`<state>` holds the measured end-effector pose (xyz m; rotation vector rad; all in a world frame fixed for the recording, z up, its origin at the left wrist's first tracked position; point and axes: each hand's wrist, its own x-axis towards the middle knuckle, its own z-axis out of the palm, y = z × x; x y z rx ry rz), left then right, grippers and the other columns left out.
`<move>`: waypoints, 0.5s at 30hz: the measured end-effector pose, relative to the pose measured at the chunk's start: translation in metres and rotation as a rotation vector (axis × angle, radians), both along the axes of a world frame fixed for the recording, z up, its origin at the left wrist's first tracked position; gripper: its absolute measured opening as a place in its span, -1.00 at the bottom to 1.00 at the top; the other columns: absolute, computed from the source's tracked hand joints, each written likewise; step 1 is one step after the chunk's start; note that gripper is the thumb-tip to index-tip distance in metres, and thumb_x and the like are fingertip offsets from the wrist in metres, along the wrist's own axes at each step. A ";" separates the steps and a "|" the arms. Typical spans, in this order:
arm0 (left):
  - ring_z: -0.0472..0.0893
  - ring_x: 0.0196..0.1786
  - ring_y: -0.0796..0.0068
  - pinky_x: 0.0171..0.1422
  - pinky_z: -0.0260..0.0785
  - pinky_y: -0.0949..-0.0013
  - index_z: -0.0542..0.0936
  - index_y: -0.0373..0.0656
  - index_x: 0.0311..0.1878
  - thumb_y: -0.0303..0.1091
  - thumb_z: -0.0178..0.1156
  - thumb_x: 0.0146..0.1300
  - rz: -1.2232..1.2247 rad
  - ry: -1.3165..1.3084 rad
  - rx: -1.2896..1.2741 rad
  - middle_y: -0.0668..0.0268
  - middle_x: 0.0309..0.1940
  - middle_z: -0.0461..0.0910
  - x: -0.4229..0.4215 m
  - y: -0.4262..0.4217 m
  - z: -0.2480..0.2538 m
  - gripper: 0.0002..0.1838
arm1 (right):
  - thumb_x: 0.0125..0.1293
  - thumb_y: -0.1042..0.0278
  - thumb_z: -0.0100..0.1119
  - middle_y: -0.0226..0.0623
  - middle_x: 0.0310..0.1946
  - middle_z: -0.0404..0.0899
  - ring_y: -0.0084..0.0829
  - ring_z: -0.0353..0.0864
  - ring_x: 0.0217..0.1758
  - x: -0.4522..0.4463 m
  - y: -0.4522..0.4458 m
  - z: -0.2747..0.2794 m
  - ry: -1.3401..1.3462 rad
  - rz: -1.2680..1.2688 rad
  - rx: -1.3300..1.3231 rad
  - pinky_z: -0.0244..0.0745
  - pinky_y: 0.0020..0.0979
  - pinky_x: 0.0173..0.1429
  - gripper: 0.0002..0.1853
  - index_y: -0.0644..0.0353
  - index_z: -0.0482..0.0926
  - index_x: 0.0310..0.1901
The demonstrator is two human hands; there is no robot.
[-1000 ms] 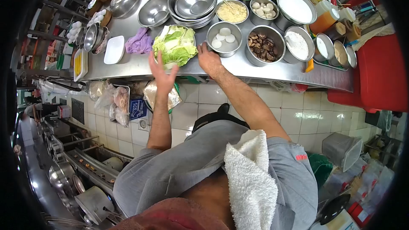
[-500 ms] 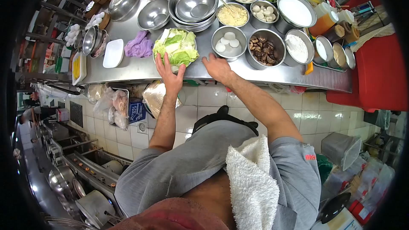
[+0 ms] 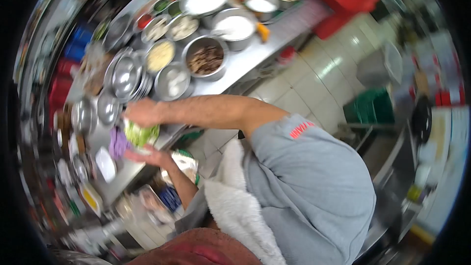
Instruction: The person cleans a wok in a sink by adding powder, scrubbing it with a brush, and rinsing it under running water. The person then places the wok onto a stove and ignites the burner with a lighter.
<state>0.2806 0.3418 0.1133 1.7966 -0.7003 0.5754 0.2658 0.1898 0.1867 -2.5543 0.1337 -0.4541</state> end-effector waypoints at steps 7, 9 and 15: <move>0.20 0.14 0.22 0.21 0.05 0.19 0.11 -0.30 0.24 -0.13 0.01 0.20 -0.352 -0.140 -0.158 0.06 0.17 0.11 -0.069 -0.068 0.044 -0.36 | 0.07 0.37 0.11 -0.07 -0.12 0.47 -0.09 0.45 -0.03 -0.192 -0.061 -0.014 -0.252 -0.163 0.341 0.34 -0.19 0.06 -0.61 0.21 0.44 -0.01; 0.22 0.13 0.29 0.20 0.06 0.25 0.11 -0.29 0.24 -0.12 0.05 0.19 -0.638 -0.022 -0.273 0.10 0.12 0.18 -0.107 -0.102 0.056 -0.35 | 0.07 0.37 0.10 -0.05 -0.14 0.49 -0.12 0.45 -0.01 -0.275 -0.085 -0.027 -0.326 -0.368 0.360 0.35 -0.24 0.07 -0.62 0.23 0.46 -0.03; 0.41 -0.07 0.38 0.07 0.26 0.33 0.12 -0.27 0.24 -0.35 0.06 0.23 -1.303 0.242 -0.227 0.18 0.02 0.29 -0.271 -0.202 0.066 -0.44 | 0.11 0.37 0.14 -0.31 -0.42 0.55 -0.58 0.54 -0.48 -0.564 -0.079 -0.080 -0.802 -1.213 1.011 0.45 -0.51 -0.43 -0.68 0.29 0.48 -0.09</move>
